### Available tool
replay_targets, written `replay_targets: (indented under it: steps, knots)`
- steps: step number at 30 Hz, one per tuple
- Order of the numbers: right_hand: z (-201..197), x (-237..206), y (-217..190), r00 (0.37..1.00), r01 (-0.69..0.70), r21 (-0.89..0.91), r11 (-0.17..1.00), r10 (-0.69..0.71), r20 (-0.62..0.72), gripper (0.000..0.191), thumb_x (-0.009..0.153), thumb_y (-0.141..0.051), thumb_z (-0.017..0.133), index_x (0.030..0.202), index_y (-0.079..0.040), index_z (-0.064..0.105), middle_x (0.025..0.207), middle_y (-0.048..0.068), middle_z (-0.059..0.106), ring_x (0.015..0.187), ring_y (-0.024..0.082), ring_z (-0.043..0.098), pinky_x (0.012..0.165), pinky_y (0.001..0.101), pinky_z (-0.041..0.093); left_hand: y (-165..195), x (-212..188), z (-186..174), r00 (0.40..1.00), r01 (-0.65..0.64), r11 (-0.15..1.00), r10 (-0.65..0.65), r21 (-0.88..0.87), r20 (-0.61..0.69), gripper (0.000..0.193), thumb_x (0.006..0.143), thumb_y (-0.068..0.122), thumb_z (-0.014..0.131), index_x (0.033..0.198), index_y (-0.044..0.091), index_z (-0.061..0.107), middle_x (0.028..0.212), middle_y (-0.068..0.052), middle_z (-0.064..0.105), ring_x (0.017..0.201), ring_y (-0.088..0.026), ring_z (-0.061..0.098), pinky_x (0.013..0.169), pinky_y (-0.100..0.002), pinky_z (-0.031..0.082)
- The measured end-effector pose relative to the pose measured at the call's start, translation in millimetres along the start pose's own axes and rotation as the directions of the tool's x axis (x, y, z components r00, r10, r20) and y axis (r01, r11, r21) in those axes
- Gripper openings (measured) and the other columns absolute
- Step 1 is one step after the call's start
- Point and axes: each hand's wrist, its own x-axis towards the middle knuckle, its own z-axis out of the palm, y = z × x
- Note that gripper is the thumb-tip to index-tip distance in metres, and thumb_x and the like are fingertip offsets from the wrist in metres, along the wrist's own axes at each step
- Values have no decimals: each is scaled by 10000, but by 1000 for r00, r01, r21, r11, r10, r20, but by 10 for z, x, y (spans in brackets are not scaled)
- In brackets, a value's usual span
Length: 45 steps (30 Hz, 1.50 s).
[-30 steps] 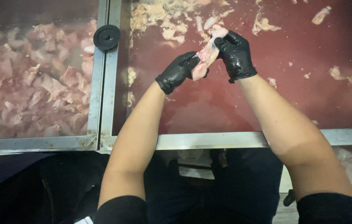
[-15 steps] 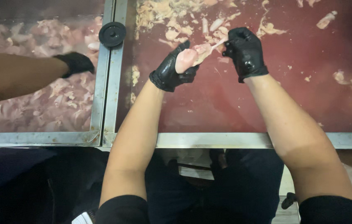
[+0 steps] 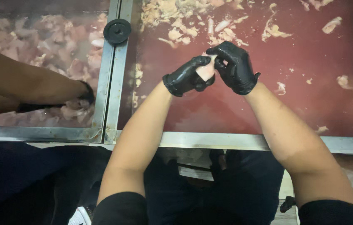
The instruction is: The person repeatedly picks up pieces of raw chicken from a red cutting board, removes fat and connective tissue by hand, and places the trimmed meat into a metal bowl. The process continues with multiple pieces handled one at a time.
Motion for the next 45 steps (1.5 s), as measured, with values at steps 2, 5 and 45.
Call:
replay_targets:
  steps: [2, 5, 45]
  knots:
    - [-6, -3, 27, 998, -13, 23, 1000, 14, -57, 236, 973, 40, 684, 1203, -10, 696, 1078, 143, 670, 973, 265, 672, 860, 361, 543, -27, 57, 13, 997, -69, 997, 68, -28, -36, 396, 1005, 468, 555, 1100, 87, 607, 840, -91, 628, 643, -164, 545, 551, -290, 407]
    - [-18, 6, 42, 994, -59, 45, 997, 63, -85, 200, 1051, -9, 661, 1249, -4, 692, 1074, 148, 671, 960, 247, 678, 861, 346, 534, 146, 21, -193, 931, -309, 948, 318, 76, -180, 391, 998, 461, 581, 1094, 83, 609, 862, -85, 631, 677, -176, 567, 579, -308, 439]
    - [-394, 38, 128, 99, -418, -594, 688, 684, 723, 565, 933, -609, 509, 918, -119, 790, 885, 58, 728, 637, 253, 660, 690, 440, 542, -648, 476, -573, 508, 511, -638, -317, 577, -801, 436, 971, 462, 552, 1071, 61, 690, 1060, -165, 659, 972, -362, 601, 848, -468, 463]
